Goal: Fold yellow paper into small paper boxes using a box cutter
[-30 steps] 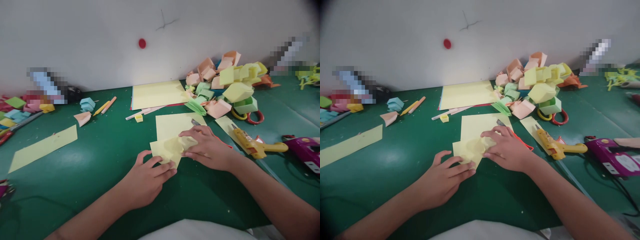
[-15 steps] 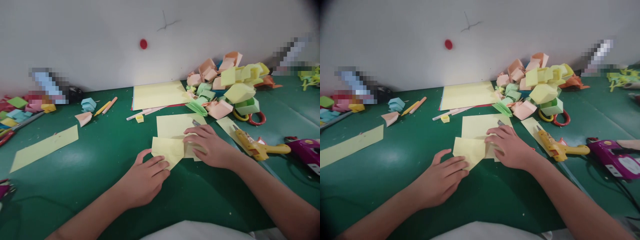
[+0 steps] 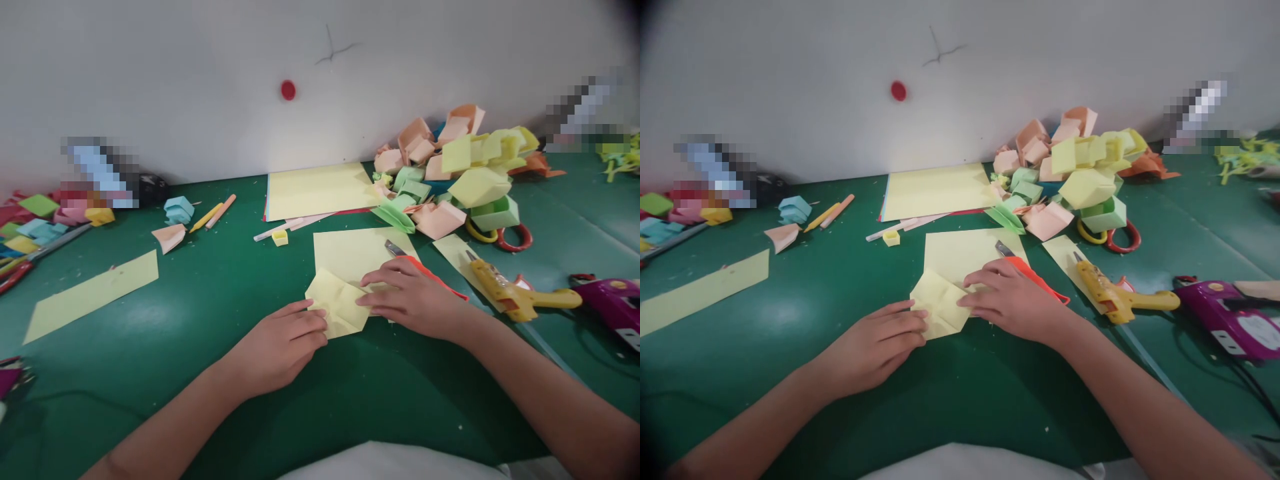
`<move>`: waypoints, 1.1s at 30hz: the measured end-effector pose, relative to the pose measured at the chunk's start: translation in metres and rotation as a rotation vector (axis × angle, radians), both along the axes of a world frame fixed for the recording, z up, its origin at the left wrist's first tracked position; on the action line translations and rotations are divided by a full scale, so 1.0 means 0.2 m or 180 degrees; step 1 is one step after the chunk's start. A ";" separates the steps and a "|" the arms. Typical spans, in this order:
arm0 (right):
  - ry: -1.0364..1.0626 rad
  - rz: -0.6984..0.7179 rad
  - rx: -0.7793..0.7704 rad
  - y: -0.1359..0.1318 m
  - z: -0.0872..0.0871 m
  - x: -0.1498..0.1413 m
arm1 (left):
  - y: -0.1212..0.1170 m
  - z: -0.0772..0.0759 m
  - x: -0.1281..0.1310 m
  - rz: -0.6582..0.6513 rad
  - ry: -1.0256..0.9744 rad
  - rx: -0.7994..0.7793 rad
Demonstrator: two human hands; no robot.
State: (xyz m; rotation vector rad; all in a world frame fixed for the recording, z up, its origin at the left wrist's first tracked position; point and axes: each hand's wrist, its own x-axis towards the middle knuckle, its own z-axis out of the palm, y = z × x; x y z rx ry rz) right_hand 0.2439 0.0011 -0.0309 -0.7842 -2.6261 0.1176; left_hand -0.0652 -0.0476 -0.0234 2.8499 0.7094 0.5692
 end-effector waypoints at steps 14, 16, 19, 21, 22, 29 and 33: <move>-0.0038 0.0121 -0.0634 -0.04 0.04 0.00 | 0.04 -0.02 -0.04 0.0034 0.0005 0.0121; 0.0038 0.0165 -0.0613 -0.04 0.04 -0.01 | 0.04 -0.03 -0.03 0.0087 -0.0022 0.0089; 0.0179 0.0309 -0.0408 -0.04 0.03 -0.02 | 0.04 -0.02 -0.03 0.0128 -0.0007 0.0042; 0.0203 0.0396 -0.0266 -0.04 0.03 -0.03 | 0.04 -0.02 -0.02 0.0181 0.0021 0.0045; 0.0186 0.0416 -0.0239 -0.03 0.03 -0.04 | 0.04 -0.02 -0.02 0.0216 0.0034 0.0040; 0.0253 0.0335 -0.0776 -0.04 0.03 -0.07 | -0.04 0.01 0.06 0.0551 0.0330 -0.0082; 0.0390 -0.0097 -0.1027 -0.07 0.03 -0.14 | -0.07 0.03 0.08 0.0552 0.0435 -0.0095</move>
